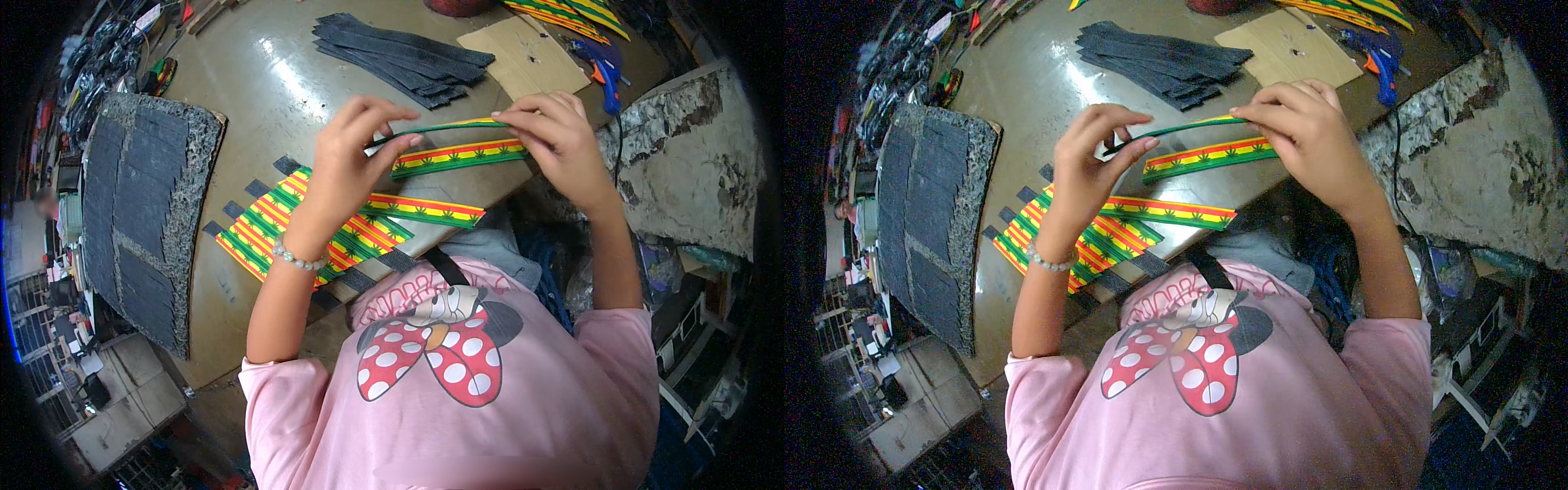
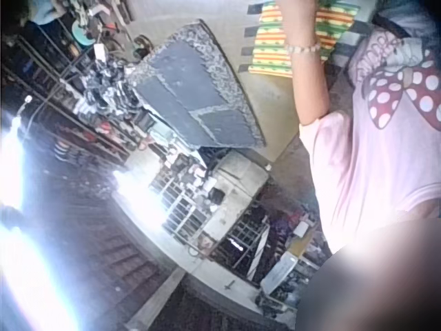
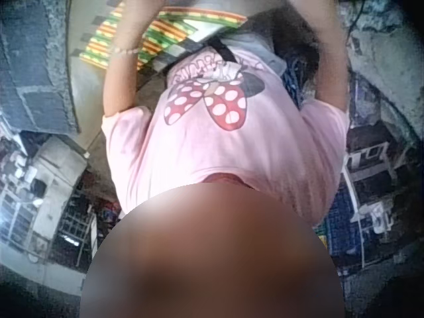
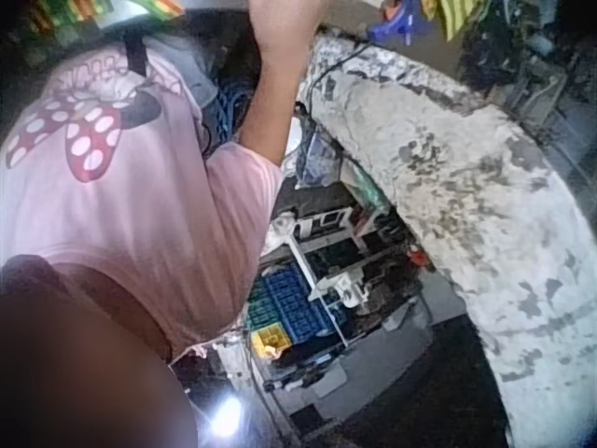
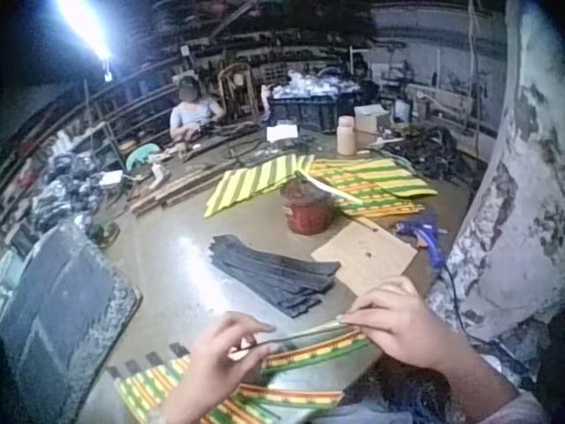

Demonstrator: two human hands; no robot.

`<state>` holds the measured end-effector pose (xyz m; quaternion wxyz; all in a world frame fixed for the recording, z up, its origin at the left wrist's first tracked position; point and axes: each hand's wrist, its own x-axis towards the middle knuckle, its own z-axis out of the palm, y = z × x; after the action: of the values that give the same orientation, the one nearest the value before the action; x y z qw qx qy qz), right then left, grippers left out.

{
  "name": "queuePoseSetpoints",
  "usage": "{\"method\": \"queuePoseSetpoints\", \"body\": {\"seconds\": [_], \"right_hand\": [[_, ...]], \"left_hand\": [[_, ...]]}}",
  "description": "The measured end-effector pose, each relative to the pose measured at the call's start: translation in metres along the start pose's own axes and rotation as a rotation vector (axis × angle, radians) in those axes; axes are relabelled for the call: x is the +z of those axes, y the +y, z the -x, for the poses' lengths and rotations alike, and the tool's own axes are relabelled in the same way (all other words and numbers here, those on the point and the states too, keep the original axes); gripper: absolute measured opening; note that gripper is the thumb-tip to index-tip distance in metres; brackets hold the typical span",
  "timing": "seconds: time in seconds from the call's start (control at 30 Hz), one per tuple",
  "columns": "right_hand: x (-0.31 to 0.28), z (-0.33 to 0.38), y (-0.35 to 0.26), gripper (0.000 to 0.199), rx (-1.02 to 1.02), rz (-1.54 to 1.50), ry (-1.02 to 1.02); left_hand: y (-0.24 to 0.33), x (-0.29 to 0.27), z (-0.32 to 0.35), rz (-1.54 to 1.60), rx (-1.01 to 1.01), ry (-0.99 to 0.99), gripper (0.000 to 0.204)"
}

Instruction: The person aligns and folds patterned fabric strips with black mesh edges, then uses scissors to trim the mesh. The person repeats the process with additional strips, stacking the trimmed pieces on the table.

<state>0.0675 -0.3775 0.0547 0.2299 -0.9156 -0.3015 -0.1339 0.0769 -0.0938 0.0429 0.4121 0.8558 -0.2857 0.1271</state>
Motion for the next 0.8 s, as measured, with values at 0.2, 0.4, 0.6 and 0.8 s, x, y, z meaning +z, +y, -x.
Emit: {"method": "queuePoseSetpoints", "body": {"seconds": [0.2,0.4,0.6,0.8], "right_hand": [[0.038,0.029,0.012,0.023,-0.098,0.003,-0.033],[0.041,0.015,0.028,0.028,-0.019,-0.150,-0.140],[0.017,0.005,-0.011,0.036,0.176,-0.381,-0.231],[0.053,0.037,-0.083,0.042,0.134,-0.194,-0.222]], "left_hand": [[-0.006,0.018,0.022,-0.155,0.035,-0.294,0.021],[-0.021,0.020,0.014,-0.230,0.102,-0.293,0.022],[-0.007,-0.016,0.010,-0.105,0.104,-0.372,0.024],[0.001,-0.043,0.054,-0.169,0.053,-0.322,0.025]]}}
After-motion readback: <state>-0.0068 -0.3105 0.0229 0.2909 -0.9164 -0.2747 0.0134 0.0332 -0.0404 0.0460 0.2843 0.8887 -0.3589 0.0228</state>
